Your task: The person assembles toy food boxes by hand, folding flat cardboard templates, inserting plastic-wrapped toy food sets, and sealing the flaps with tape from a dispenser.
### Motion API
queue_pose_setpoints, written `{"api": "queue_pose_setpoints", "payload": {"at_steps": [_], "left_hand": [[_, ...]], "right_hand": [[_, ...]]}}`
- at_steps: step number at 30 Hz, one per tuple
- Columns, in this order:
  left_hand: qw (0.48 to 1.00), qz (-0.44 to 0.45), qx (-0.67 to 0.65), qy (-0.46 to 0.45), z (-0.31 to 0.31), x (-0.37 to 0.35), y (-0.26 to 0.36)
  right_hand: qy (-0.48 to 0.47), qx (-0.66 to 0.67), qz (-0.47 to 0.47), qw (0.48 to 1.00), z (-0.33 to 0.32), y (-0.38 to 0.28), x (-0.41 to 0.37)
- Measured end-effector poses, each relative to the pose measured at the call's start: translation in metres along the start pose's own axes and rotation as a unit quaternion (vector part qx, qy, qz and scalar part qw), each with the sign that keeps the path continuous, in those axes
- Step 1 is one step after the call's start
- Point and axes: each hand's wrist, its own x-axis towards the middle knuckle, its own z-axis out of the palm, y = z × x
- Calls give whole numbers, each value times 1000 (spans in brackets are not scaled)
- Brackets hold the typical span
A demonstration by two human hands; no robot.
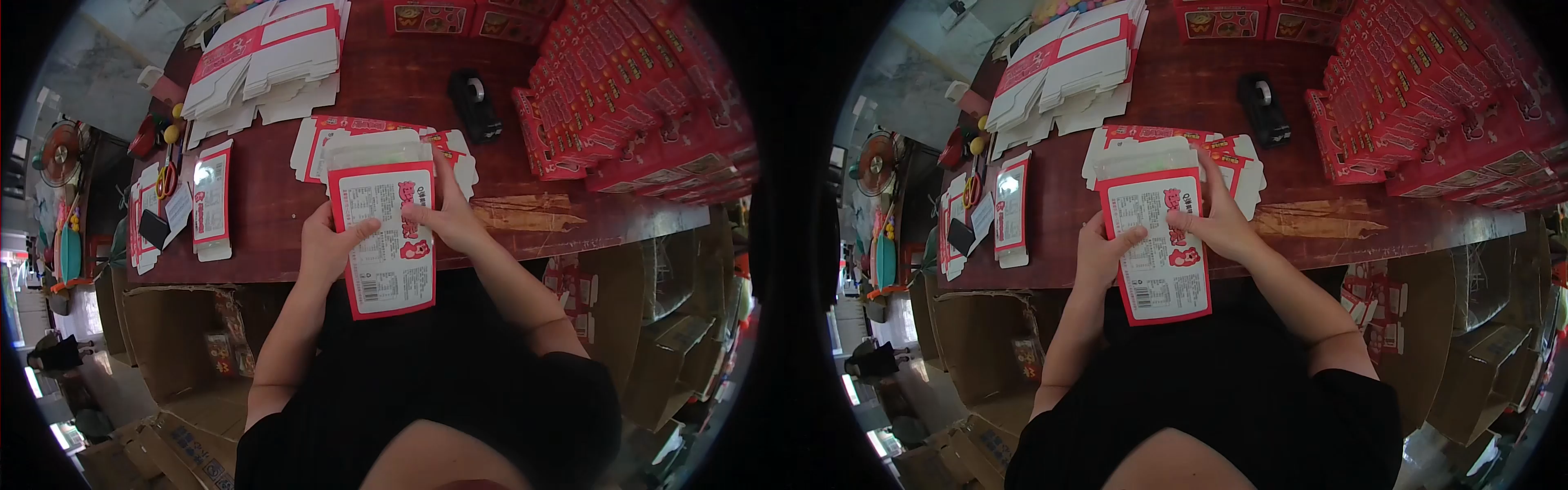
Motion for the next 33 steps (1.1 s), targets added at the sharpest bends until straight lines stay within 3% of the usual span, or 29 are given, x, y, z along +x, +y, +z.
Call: {"api": "queue_pose_setpoints", "payload": {"at_steps": [1,3,9,13,18,19,22,24,25,27,33], "left_hand": [[999,26,25,30,5,-3,-4],[990,106,58,77,16,-11,-11],[978,204,37,12,1,-6,-12],[973,229,21,21,-18,11,-38],[940,304,-16,152,3,6,-33],[925,330,-16,186,9,3,-26],[929,328,-90,143,17,-4,-11],[948,296,-79,86,1,1,-16],[956,279,-74,57,-5,4,-17],[966,251,-31,59,-7,4,-11],[974,199,5,107,6,3,16]], "right_hand": [[50,6,-49,998,4,-1,0],[48,-4,-62,997,2,12,2],[29,38,-31,998,-11,29,11],[13,-25,-58,998,-14,46,13],[76,-161,-193,965,-8,36,6],[81,-94,-181,976,-3,29,3],[66,6,-173,983,3,22,5],[25,-66,-204,976,-9,32,10],[29,-69,-174,982,-9,31,11],[37,-75,-113,990,-8,22,12],[57,1,-58,997,7,-13,16]]}}
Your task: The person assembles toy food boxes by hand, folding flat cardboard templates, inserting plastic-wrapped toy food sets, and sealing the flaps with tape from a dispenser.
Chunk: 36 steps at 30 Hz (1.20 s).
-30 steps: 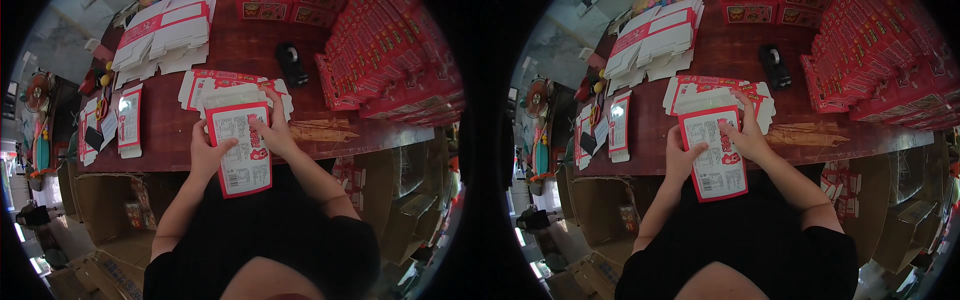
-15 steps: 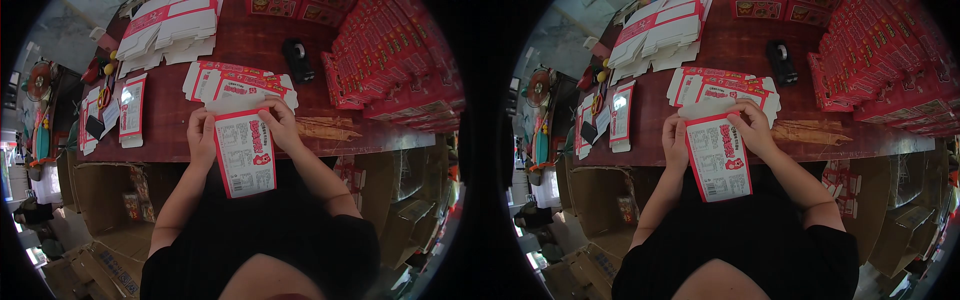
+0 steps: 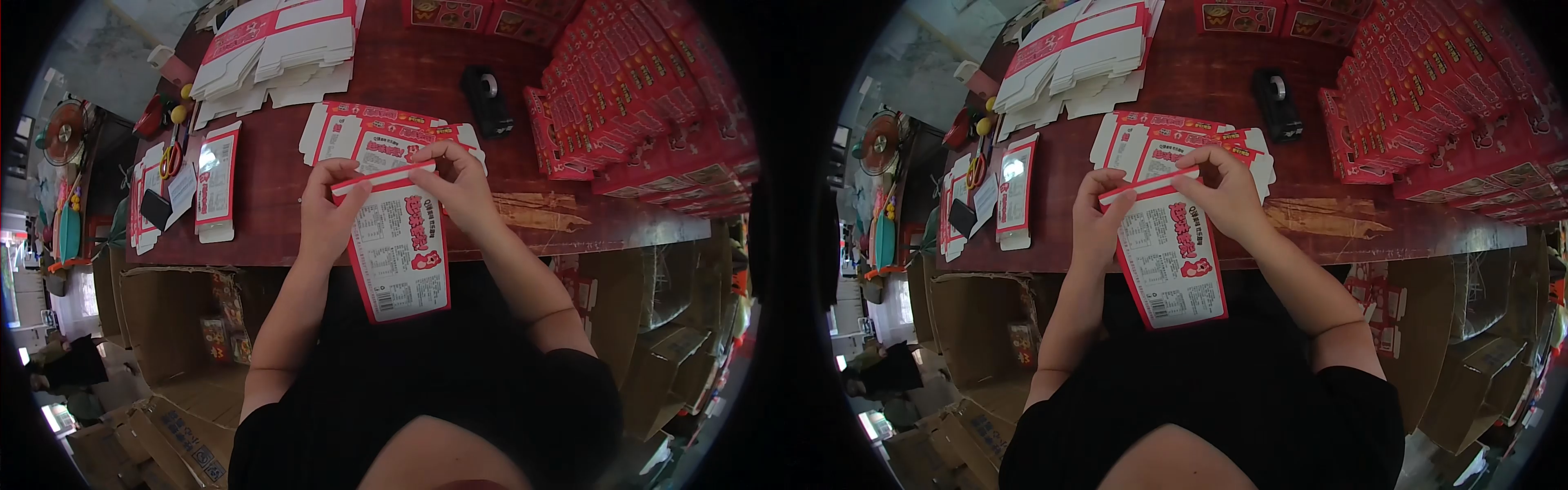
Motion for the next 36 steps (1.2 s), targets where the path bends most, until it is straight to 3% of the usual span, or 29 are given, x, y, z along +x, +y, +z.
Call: {"api": "queue_pose_setpoints", "payload": {"at_steps": [3,5,7,10,11,14,15,17,19,22,28,31,34,36], "left_hand": [[995,-78,-60,0,1,7,6],[990,-118,-77,-17,-3,8,4],[988,-135,-53,-46,-15,5,-4],[990,-62,-47,-117,-21,-7,-3],[986,-97,-13,-137,-22,-13,-5],[991,-91,-85,-46,-7,-25,-18],[998,-55,-17,-9,-6,-22,-23],[994,-56,-74,63,-11,-11,-27],[991,-47,-47,112,-27,2,-30],[987,-48,-31,151,-52,13,-38],[985,-36,-25,168,-58,13,-39],[983,-47,-27,177,-55,11,-38],[982,-55,-26,179,-53,10,-37],[982,-49,-27,179,-51,11,-37]], "right_hand": [[16,43,50,998,-1,1,15],[-8,-8,54,998,-5,0,13],[-39,-27,49,998,-12,2,13],[-74,-53,39,995,-25,14,0],[-62,-62,29,996,-24,14,-5],[-67,-89,-38,993,-23,12,-9],[-75,-113,-88,987,-27,12,-6],[47,-113,-112,986,-52,10,12],[223,-208,-145,941,-117,24,50],[219,-395,4,892,-186,33,75],[143,-304,160,928,-195,27,85],[163,-211,98,959,-205,52,89],[250,-149,-65,954,-193,78,79],[274,-35,-100,956,-183,86,72]]}}
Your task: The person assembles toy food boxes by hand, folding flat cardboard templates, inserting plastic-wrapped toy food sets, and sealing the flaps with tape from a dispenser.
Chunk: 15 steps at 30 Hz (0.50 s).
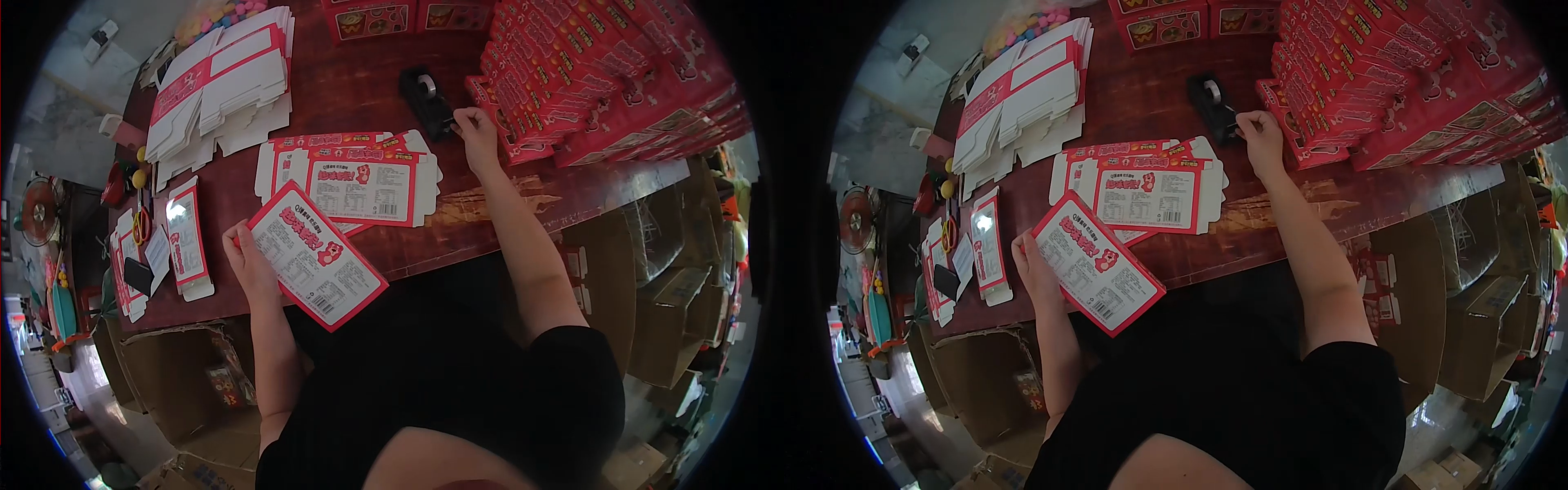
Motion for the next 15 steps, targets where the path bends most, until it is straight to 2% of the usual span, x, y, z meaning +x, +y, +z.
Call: {"api": "queue_pose_setpoints", "payload": {"at_steps": [1,4,8,10,11,12,14,15], "left_hand": [[1000,3,0,0,1,0,0],[1000,7,-2,-17,4,1,-3],[997,45,43,-51,9,1,3],[990,81,82,-78,9,4,2],[989,63,64,-120,14,-1,13],[977,81,111,-161,18,-1,18],[941,113,205,-245,23,1,27],[927,95,221,-288,27,0,36]], "right_hand": [[17,59,1,998,2,3,-5],[48,195,153,968,2,15,-15],[72,147,196,967,12,2,-40],[-54,121,160,978,29,-28,-59],[-118,107,143,977,37,-42,-68],[-208,45,94,973,47,-57,-77],[-341,4,55,938,66,-89,-96],[-377,-16,33,925,78,-106,-106]]}}
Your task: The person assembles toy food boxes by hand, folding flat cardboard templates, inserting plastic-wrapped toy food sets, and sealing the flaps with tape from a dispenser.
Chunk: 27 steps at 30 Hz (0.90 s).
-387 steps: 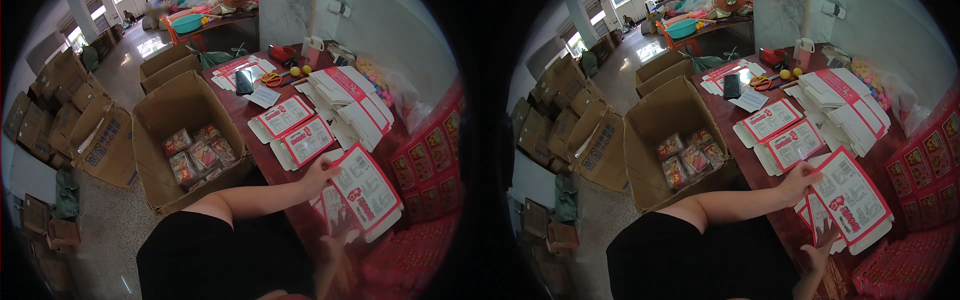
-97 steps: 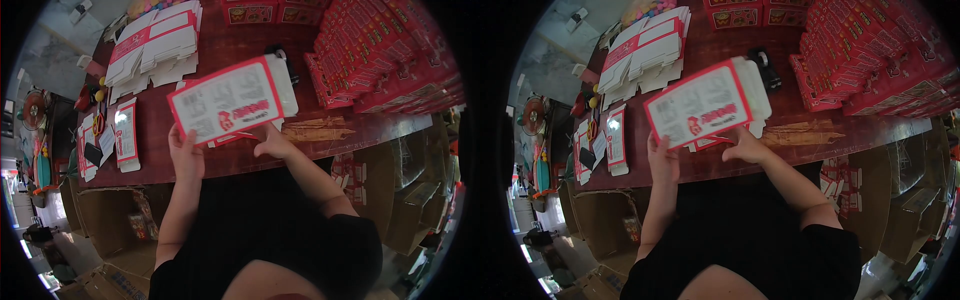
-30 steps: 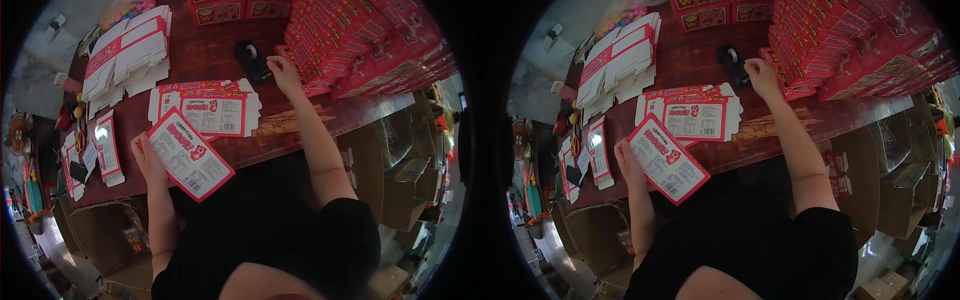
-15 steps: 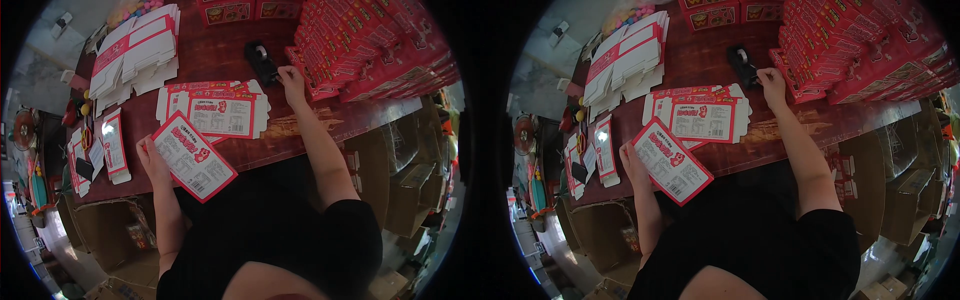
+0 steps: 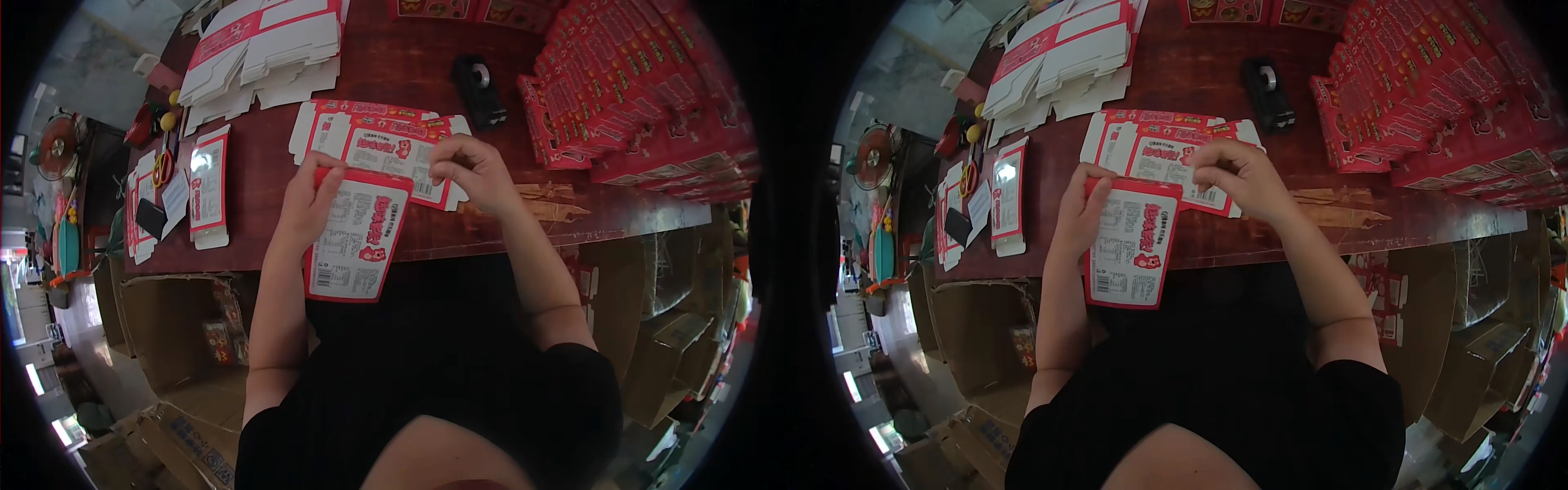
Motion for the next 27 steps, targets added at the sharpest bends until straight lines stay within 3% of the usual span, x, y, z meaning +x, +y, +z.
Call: {"api": "queue_pose_setpoints", "payload": {"at_steps": [2,6,12,15,16,18,19,22,24,25,26,27], "left_hand": [[994,-18,16,-103,2,4,17],[989,-12,18,-149,7,7,20],[990,1,-15,-138,7,5,13],[991,7,-42,-128,5,5,8],[991,0,-45,-125,4,4,12],[992,11,-51,-119,5,2,14],[991,28,-53,-118,6,1,13],[990,102,-47,-87,8,0,8],[990,129,-49,-15,3,-4,1],[989,127,-55,43,-2,-7,-4],[985,124,-62,102,-6,-10,-7],[975,81,-122,169,-9,-13,-7]], "right_hand": [[-99,-63,-13,993,17,-28,7],[-221,-186,-30,957,28,-33,22],[-226,-236,-11,945,38,-26,26],[-184,-98,25,978,38,-9,28],[-175,-12,77,981,38,-3,29],[-149,157,177,960,38,6,29],[-189,236,209,930,36,7,28],[-103,296,256,914,43,-5,19],[-52,269,202,940,17,16,23],[16,229,174,958,-6,20,25],[124,72,115,983,-31,31,30],[227,-86,53,969,-58,46,35]]}}
